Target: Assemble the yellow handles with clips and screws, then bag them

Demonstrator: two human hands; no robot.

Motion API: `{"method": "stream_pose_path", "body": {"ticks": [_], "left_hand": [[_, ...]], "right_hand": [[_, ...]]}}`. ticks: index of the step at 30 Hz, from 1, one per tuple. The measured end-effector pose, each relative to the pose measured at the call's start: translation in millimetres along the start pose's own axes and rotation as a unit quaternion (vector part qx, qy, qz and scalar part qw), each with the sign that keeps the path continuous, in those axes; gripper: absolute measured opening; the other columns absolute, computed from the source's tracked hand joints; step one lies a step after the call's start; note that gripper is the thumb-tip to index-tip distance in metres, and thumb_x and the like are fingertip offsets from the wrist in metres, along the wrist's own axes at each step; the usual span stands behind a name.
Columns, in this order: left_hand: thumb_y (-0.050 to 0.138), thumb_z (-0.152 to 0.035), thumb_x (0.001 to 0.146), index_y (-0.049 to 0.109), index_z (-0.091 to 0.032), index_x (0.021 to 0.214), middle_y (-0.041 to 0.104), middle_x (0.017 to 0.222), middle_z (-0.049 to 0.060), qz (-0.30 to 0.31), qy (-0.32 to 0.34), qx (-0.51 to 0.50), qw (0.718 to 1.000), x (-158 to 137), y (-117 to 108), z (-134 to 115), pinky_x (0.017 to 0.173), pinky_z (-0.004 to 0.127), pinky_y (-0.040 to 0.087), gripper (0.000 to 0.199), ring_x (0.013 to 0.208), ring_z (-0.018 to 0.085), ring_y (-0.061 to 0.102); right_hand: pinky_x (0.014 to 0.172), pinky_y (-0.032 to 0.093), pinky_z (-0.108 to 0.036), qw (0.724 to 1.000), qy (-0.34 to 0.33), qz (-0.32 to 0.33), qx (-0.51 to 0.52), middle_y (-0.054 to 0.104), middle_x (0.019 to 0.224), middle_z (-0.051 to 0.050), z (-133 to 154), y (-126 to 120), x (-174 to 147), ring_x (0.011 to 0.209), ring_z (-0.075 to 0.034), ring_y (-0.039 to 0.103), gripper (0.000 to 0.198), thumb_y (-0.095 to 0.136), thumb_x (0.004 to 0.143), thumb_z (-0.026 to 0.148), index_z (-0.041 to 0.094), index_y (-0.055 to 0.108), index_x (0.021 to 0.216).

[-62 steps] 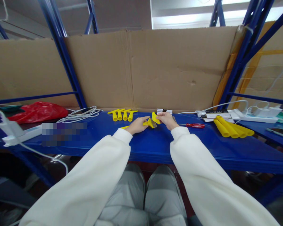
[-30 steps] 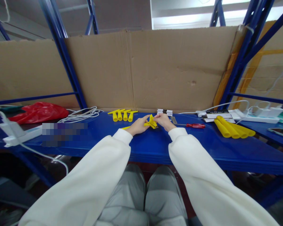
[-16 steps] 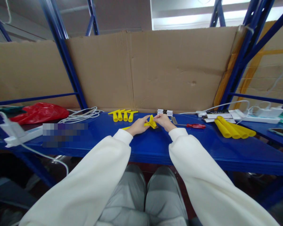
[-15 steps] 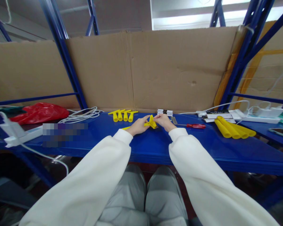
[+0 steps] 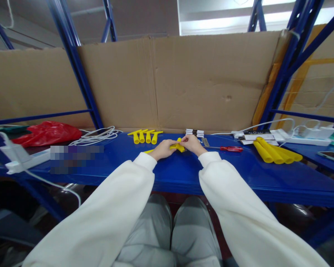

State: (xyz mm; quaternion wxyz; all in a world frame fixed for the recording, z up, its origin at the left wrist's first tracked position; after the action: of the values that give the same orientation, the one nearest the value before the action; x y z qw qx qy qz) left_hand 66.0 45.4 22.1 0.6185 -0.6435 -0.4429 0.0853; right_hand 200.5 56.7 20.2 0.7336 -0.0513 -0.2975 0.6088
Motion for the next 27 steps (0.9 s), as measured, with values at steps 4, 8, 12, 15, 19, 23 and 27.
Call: {"method": "stream_pose_path", "body": {"ticks": [4, 8, 12, 15, 19, 23, 27], "left_hand": [[0.057, -0.013, 0.088, 0.071, -0.020, 0.123, 0.073, 0.118, 0.008, 0.009, -0.001, 0.034, 0.999, 1, 0, 0, 0.101, 0.032, 0.049, 0.039, 0.112, 0.023, 0.066], [0.055, -0.012, 0.090, 0.069, -0.019, 0.124, 0.071, 0.115, 0.010, 0.002, 0.011, 0.065, 0.998, 0, -3, -4, 0.100, 0.032, 0.049, 0.038, 0.110, 0.022, 0.065], [0.052, -0.011, 0.091, 0.071, -0.020, 0.120, 0.068, 0.113, 0.009, 0.003, 0.050, 0.086, 0.995, -1, -4, -13, 0.100, 0.032, 0.048, 0.036, 0.112, 0.021, 0.063], [0.053, -0.011, 0.090, 0.073, -0.020, 0.116, 0.069, 0.112, 0.008, 0.022, 0.078, 0.089, 0.993, -2, -1, -19, 0.100, 0.032, 0.049, 0.034, 0.112, 0.021, 0.063], [0.056, -0.010, 0.088, 0.069, -0.021, 0.124, 0.067, 0.116, 0.008, 0.038, 0.089, 0.084, 0.992, -5, -1, -25, 0.101, 0.031, 0.048, 0.039, 0.113, 0.021, 0.063], [0.050, -0.010, 0.091, 0.056, -0.025, 0.141, 0.065, 0.120, 0.009, 0.059, 0.081, 0.091, 0.991, -9, -1, -28, 0.100, 0.032, 0.048, 0.052, 0.111, 0.021, 0.064], [0.046, -0.013, 0.095, 0.054, -0.027, 0.143, 0.064, 0.118, 0.010, 0.082, 0.067, 0.109, 0.988, -10, 1, -28, 0.096, 0.032, 0.049, 0.051, 0.108, 0.022, 0.064]], "right_hand": [[0.067, 0.050, -0.027, 0.999, -0.009, -0.017, -0.029, 0.064, 0.063, 0.001, 3, -4, 1, 0.064, -0.014, 0.058, 0.014, 0.069, 0.064, 0.012, 0.020, 0.058, 0.058], [0.071, 0.050, -0.027, 0.997, 0.011, -0.079, -0.004, 0.065, 0.067, 0.001, 1, -18, 1, 0.069, -0.014, 0.059, 0.009, 0.066, 0.067, 0.015, 0.019, 0.059, 0.063], [0.060, 0.044, -0.023, 0.993, 0.089, -0.034, 0.062, 0.063, 0.065, 0.000, -10, -16, -1, 0.065, -0.013, 0.056, 0.004, 0.066, 0.068, 0.017, 0.017, 0.062, 0.068], [0.054, 0.040, -0.022, 0.988, 0.123, 0.017, 0.096, 0.059, 0.060, 0.002, -16, -10, -4, 0.058, -0.010, 0.052, 0.007, 0.066, 0.068, 0.014, 0.017, 0.060, 0.065], [0.054, 0.039, -0.022, 0.985, 0.125, 0.032, 0.115, 0.054, 0.055, 0.004, -19, -9, -5, 0.055, -0.010, 0.049, 0.016, 0.070, 0.066, 0.013, 0.018, 0.056, 0.060], [0.055, 0.041, -0.023, 0.984, 0.115, 0.042, 0.130, 0.054, 0.053, 0.005, -18, -6, -4, 0.052, -0.010, 0.048, 0.017, 0.071, 0.065, 0.014, 0.018, 0.055, 0.061], [0.055, 0.043, -0.023, 0.985, 0.120, 0.045, 0.120, 0.057, 0.055, 0.003, -19, -5, 0, 0.052, -0.010, 0.050, 0.015, 0.067, 0.070, 0.012, 0.018, 0.056, 0.062]]}}
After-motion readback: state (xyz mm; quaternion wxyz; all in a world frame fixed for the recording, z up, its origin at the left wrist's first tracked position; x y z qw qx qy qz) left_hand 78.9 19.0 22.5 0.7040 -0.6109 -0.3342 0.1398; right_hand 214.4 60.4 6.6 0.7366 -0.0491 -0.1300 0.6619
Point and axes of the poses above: each hand's wrist, its own x-axis towards the middle knuckle, its own y-axis out of the palm, z = x × y, the point moved 7 cm from there along x, towards the middle knuckle
